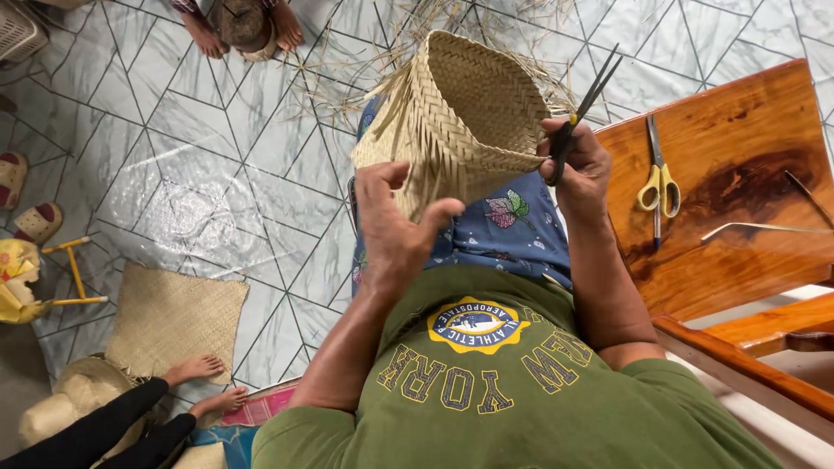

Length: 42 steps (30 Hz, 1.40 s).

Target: Trimming excess straw from a hand-woven basket using scissors

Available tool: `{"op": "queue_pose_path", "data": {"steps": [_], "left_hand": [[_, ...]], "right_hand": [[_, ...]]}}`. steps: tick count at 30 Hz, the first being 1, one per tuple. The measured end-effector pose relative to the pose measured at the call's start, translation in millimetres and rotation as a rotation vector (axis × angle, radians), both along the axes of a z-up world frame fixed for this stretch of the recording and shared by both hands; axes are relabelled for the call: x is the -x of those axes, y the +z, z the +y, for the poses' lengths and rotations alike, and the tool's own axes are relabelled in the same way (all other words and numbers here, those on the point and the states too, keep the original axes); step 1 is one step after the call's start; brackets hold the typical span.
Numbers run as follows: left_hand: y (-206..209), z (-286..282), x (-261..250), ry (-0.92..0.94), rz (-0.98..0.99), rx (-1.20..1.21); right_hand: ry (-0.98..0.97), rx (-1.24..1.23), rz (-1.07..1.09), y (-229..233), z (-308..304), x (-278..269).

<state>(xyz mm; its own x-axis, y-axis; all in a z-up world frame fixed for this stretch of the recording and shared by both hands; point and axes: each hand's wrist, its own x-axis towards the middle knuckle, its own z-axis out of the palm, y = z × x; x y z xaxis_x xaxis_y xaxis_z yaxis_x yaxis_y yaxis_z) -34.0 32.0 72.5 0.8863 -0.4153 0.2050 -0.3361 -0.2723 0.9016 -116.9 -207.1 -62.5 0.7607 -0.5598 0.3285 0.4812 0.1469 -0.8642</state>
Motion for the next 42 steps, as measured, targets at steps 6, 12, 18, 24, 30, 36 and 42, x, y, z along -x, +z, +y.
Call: {"op": "queue_pose_path", "data": {"steps": [6,12,18,24,30,36,42], "left_hand": [[-21,-9,-7,0.025,-0.112,-0.237],[-1,-6,-21,-0.080,0.215,-0.223],[-34,5,-32,-0.156,0.696,0.174],[-74,21,-33,-0.331,0.840,0.253],[-37,23,-26,-0.334,0.859,0.333],[-30,24,-28,-0.293,1.190,0.521],[-39,9,-26,-0.269,1.099,0.475]], "right_hand": [[-0.024,0.072,0.038,36,23,7],[-0.019,0.096,0.039,29,22,12],[-0.025,0.084,0.020,19,18,13],[-0.008,0.098,0.008,13,17,16],[0.012,0.101,-0.023,5,12,15],[0.052,0.089,-0.073,-8,10,13],[0.081,0.105,-0.030,-1,2,13]]}}
